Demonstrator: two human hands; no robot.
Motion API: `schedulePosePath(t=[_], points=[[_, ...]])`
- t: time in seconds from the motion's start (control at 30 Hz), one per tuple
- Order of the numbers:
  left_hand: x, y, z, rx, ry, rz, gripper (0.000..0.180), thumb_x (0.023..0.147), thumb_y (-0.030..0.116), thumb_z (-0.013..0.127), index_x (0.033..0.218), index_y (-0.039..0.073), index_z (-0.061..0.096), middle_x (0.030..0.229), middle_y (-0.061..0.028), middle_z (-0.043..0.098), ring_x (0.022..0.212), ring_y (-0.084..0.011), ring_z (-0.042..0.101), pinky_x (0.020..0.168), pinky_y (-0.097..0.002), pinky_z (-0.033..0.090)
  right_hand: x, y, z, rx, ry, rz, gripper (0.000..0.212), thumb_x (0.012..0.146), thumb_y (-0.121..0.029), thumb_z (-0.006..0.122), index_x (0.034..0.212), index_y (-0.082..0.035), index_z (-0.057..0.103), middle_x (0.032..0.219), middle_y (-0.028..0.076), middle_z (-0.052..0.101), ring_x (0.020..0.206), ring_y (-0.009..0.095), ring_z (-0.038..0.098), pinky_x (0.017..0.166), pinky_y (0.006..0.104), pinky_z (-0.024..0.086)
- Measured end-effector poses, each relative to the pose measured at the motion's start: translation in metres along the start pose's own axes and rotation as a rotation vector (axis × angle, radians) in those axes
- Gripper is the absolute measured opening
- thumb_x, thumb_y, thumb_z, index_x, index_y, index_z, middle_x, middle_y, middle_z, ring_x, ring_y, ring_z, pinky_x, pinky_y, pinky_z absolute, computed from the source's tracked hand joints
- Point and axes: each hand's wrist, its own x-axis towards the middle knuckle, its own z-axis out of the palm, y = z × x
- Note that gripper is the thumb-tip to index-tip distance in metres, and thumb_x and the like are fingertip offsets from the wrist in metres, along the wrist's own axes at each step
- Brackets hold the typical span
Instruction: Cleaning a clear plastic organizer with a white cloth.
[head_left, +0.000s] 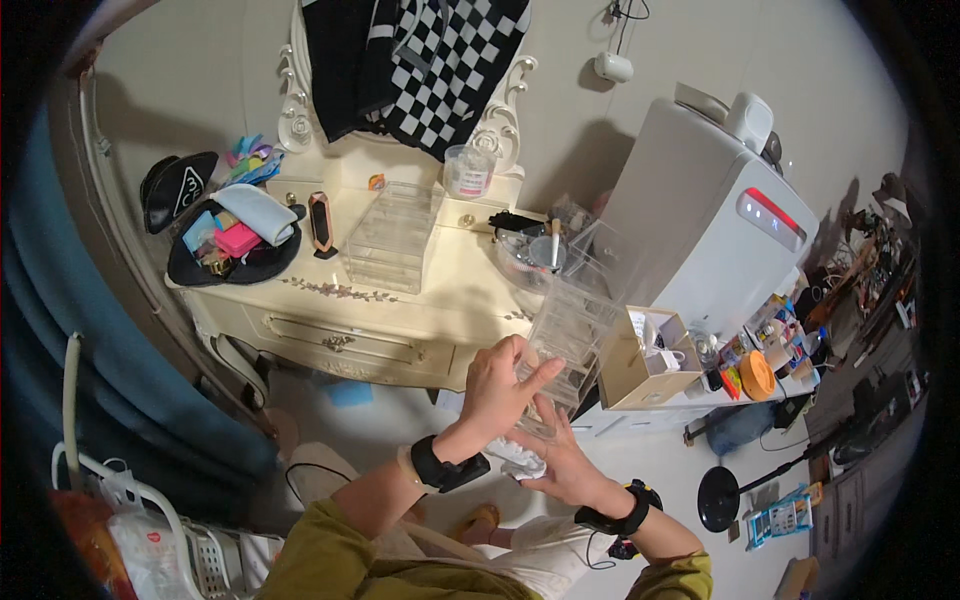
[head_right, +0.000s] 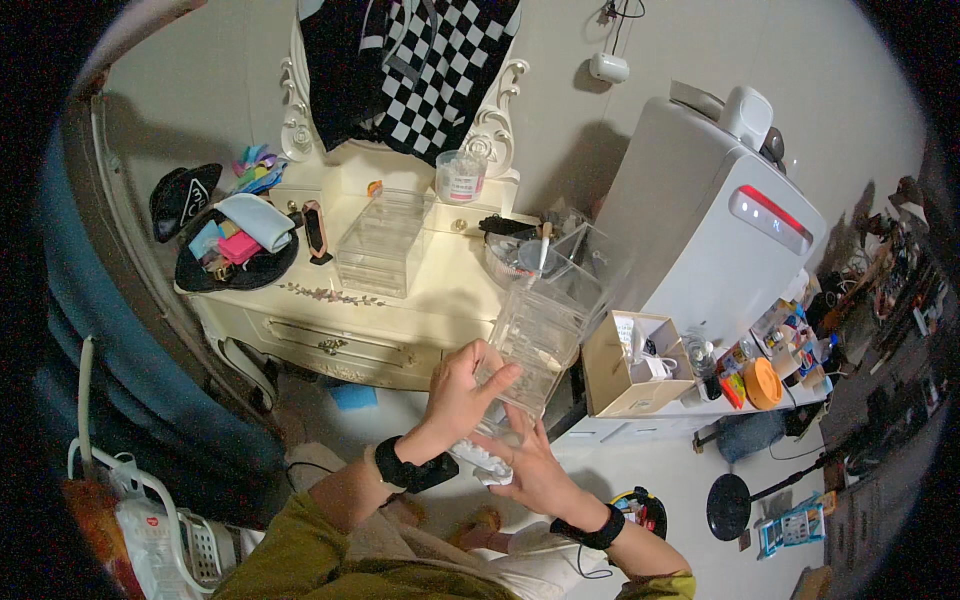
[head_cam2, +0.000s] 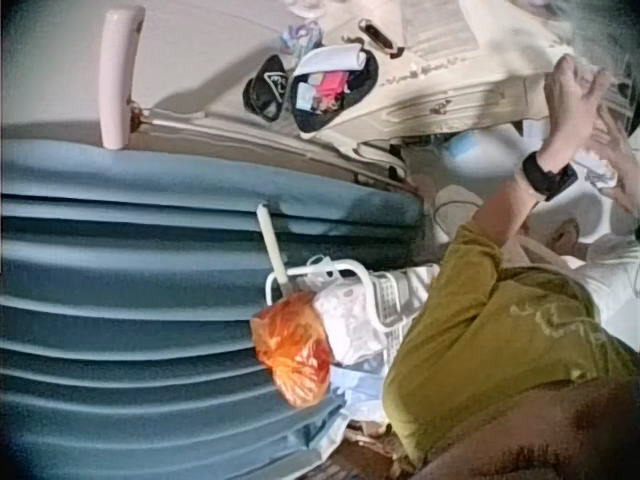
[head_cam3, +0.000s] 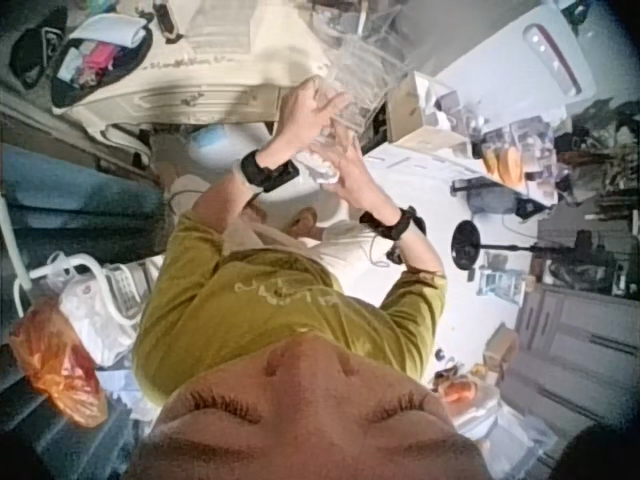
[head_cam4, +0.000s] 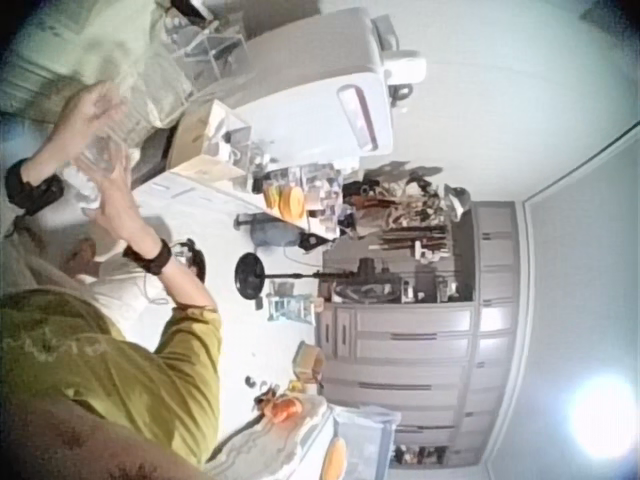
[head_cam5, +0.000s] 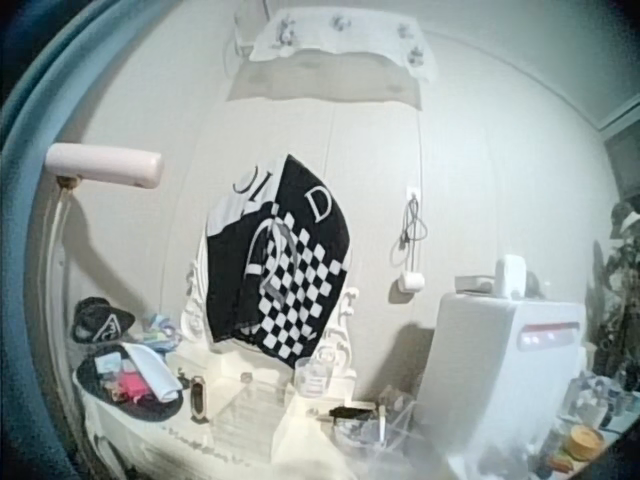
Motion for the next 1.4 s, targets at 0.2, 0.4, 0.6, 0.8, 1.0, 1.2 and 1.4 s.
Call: schedulePosePath(t=[0.2,0.4,0.6,0.8,1.0,1.2,1.4], points=[[0.009,-0.003,-0.002,-0.05,0.076,0.051,0.048,0.084,0.043,0.066,0.072,-0.001,0.053,0.059,-0.0154,0.053,0.054,-0.0294,0.053,0.055,-0.0383,0.042,0.011,-0.001,-0.019,-0.016,0.017,-0.066,0.06,0.062,-0.014,0.08,0.118,-0.018,0.058,0.138,0.016,0.035,0.135,0.037,0.026,0.111,0.0569,0.014],[0.026,-0.006,-0.033,-0.064,0.142,0.061,0.032,0.086,0.033,0.066,0.08,0.002,0.059,0.072,-0.0092,0.062,0.067,-0.0196,0.058,0.066,-0.0314,0.046,-0.007,0.014,-0.043,0.208,0.091,-0.082,0.039,0.072,-0.008,0.076,0.106,-0.009,0.058,0.133,0.014,0.042,0.119,0.031,0.048,0.1,0.0421,0.038],[0.023,-0.014,-0.057,-0.439,0.259,-0.216,0.039,0.098,0.035,0.047,0.082,0.0,0.056,0.079,-0.0024,0.058,0.078,-0.0116,0.051,0.077,-0.0274,0.041,-0.027,0.012,-0.047,0.74,0.331,0.263,0.041,0.085,-0.013,0.065,0.12,-0.007,0.045,0.119,0.008,0.047,0.09,0.016,0.054,0.081,0.0266,0.043],[0.001,0.006,-0.041,-0.558,0.208,-0.31,0.038,0.101,0.034,0.041,0.082,0.003,0.052,0.084,-0.0028,0.054,0.084,-0.0114,0.049,0.083,-0.0276,0.038,0.006,-0.019,-0.046,1.002,0.543,0.176,0.043,0.088,-0.007,0.053,0.128,-0.004,0.038,0.113,0.007,0.047,0.098,0.013,0.048,0.086,0.0252,0.039],[-0.008,0.014,-0.036,-0.592,0.138,-0.289,0.037,0.101,0.033,0.041,0.083,0.003,0.052,0.082,-0.003,0.054,0.084,-0.0108,0.048,0.083,-0.0267,0.037,0.032,-0.044,-0.052,0.466,0.591,-0.008,0.032,0.084,0.0,0.063,0.115,-0.004,0.063,0.11,0.01,0.053,0.099,0.018,0.054,0.087,0.0267,0.042],[-0.015,0.01,-0.032,-0.469,0.28,-0.203,0.034,0.099,0.03,0.044,0.084,0.001,0.054,0.078,-0.002,0.055,0.077,-0.0104,0.049,0.076,-0.0261,0.04,0.03,-0.051,-0.044,0.428,0.575,0.037,0.034,0.084,0.004,0.061,0.116,-0.009,0.065,0.102,0.007,0.048,0.089,0.016,0.051,0.074,0.023,0.044],[-0.019,0.011,-0.023,-0.367,0.275,-0.141,0.035,0.097,0.033,0.05,0.086,0.001,0.055,0.073,-0.0042,0.055,0.07,-0.0133,0.05,0.069,-0.0289,0.042,0.025,-0.05,-0.054,0.656,0.61,0.143,0.031,0.079,0.004,0.066,0.109,-0.006,0.066,0.095,0.005,0.05,0.085,0.014,0.052,0.072,0.0221,0.043]])
